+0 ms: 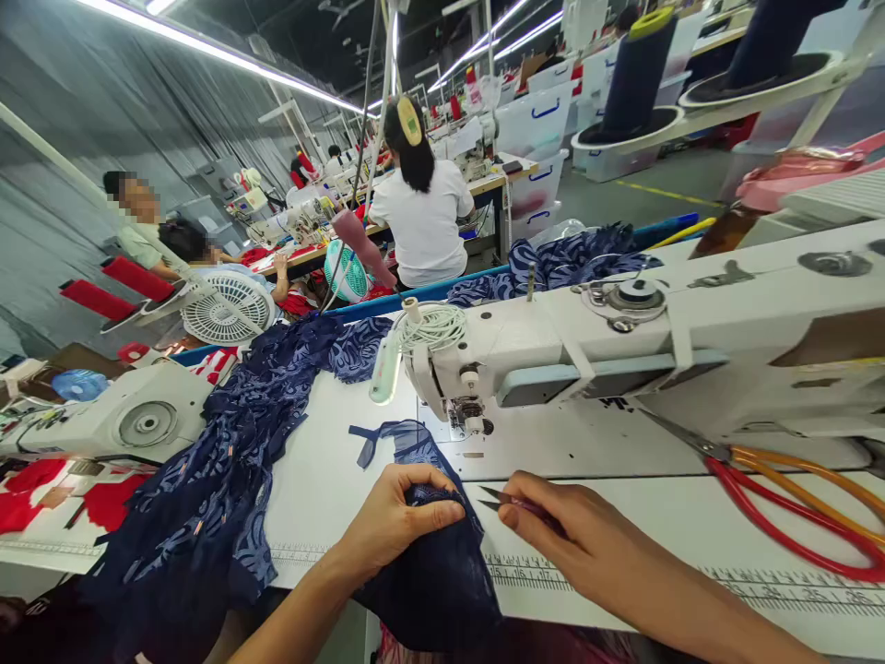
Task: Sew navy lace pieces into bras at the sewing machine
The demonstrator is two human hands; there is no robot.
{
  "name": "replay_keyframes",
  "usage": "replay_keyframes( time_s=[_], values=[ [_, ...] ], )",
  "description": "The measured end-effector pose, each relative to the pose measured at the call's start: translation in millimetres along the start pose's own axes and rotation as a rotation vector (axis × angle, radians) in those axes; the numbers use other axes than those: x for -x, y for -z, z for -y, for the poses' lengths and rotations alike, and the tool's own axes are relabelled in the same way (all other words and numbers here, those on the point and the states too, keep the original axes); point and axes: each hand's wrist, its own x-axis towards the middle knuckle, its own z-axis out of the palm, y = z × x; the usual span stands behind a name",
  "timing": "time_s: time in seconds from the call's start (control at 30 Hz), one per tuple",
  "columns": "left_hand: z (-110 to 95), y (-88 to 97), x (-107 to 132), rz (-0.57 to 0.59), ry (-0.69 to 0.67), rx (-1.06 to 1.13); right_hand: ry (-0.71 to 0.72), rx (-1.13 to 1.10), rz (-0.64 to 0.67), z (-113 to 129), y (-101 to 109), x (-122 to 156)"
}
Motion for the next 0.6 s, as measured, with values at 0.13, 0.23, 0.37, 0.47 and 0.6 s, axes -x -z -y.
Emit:
replay_keyframes(
  time_s=[0.13, 0.23, 0.37, 0.47, 0.6],
  values=[
    [0.8, -0.5, 1.6, -0.002, -0.041, -0.025, 0.001, 0.061, 0.188, 18.0, -3.5, -11.0],
    [1.3, 0.4, 2.3, 0.008, -0.06, -0.041, -0.001, 0.065, 0.212, 22.4, -2.2, -14.3],
    [0.7, 1.1, 3.4, 0.038, -0.055, -0.043, 0.013, 0.071, 0.204, 22.6, -5.0, -14.0],
    [-0.1, 1.1, 4.3, 0.058, -0.041, -0.043, 0.03, 0.057, 0.192, 19.0, -9.0, -13.6],
    [-1.0, 0.1, 4.9, 0.066, -0.042, -0.037, 0.015, 0.027, 0.185, 15.8, -15.1, -11.5]
  ],
)
